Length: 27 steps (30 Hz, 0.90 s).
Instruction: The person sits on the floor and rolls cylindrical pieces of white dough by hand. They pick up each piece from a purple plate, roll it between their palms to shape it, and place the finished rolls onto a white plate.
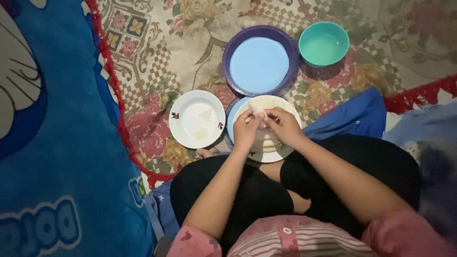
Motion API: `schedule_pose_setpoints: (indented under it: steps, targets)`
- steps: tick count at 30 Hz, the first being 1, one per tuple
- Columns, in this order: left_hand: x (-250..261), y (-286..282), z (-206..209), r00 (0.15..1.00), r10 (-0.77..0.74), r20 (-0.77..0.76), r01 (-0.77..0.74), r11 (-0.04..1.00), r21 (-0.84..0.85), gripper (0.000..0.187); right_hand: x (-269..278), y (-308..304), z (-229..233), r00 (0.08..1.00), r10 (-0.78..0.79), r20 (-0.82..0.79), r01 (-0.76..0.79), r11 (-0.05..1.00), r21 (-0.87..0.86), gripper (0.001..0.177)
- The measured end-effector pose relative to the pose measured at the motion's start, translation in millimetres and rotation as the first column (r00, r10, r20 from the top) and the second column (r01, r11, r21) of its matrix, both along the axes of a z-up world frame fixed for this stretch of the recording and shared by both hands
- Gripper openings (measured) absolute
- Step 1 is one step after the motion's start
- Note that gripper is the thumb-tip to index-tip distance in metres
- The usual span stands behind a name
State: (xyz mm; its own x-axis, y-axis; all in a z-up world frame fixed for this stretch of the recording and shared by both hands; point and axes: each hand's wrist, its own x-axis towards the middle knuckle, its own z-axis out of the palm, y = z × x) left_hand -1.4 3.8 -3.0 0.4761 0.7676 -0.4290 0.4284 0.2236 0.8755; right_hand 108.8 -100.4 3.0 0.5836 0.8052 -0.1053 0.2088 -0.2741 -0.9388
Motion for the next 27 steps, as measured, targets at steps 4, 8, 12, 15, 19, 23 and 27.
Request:
schedule_pose_setpoints:
  steps: [4, 8, 12, 15, 19, 23, 27]
  targets:
    - [-2.5, -2.1, -9.5, 1.000, -0.006, -0.023, 0.006, 1.000, -0.004, 0.056, 1.5, -4.5, -18.1, 0.997, -0.048, 0.066, 0.049, 0.999, -0.015, 0.027]
    - [-4.9, -1.0, -36.9, 0.998, -0.045, -0.042, 0.046, 0.999, 0.024, 0.052, 4.3, -5.6, 9.5, 0.991, -0.014, 0.131, 0.006, 0.998, 0.062, 0.064]
    - [-5.0, -3.3, -34.2, 0.975, -0.209, -0.073, 0.216, 0.971, 0.106, 0.045, 14.6, -8.2, 15.1, 0.962, 0.146, 0.230, -0.192, 0.962, 0.194, 0.060]
    - [-6.6, -11.5, 11.0, 0.962, -0.273, -0.010, 0.273, 0.957, 0.095, 0.060, 15.0, -6.8, 26.6, 0.961, 0.206, 0.184, -0.240, 0.952, 0.192, 0.034]
    - [-6.1, -16.8, 38.5, 0.954, -0.301, -0.012, 0.300, 0.946, 0.121, 0.074, 24.4, -4.4, 19.5, 0.987, 0.148, 0.069, -0.159, 0.968, 0.196, 0.028]
    - [-5.7, -17.0, 27.3, 0.919, -0.394, -0.003, 0.390, 0.911, 0.136, 0.091, 41.6, -6.0, 9.7, 0.981, 0.163, -0.110, -0.146, 0.979, 0.144, 0.041]
    - [-5.8, -18.3, 12.9, 0.905, -0.425, 0.015, 0.421, 0.900, 0.111, 0.076, 52.6, -11.6, -7.0, 0.950, 0.207, -0.235, -0.190, 0.977, 0.096, 0.035]
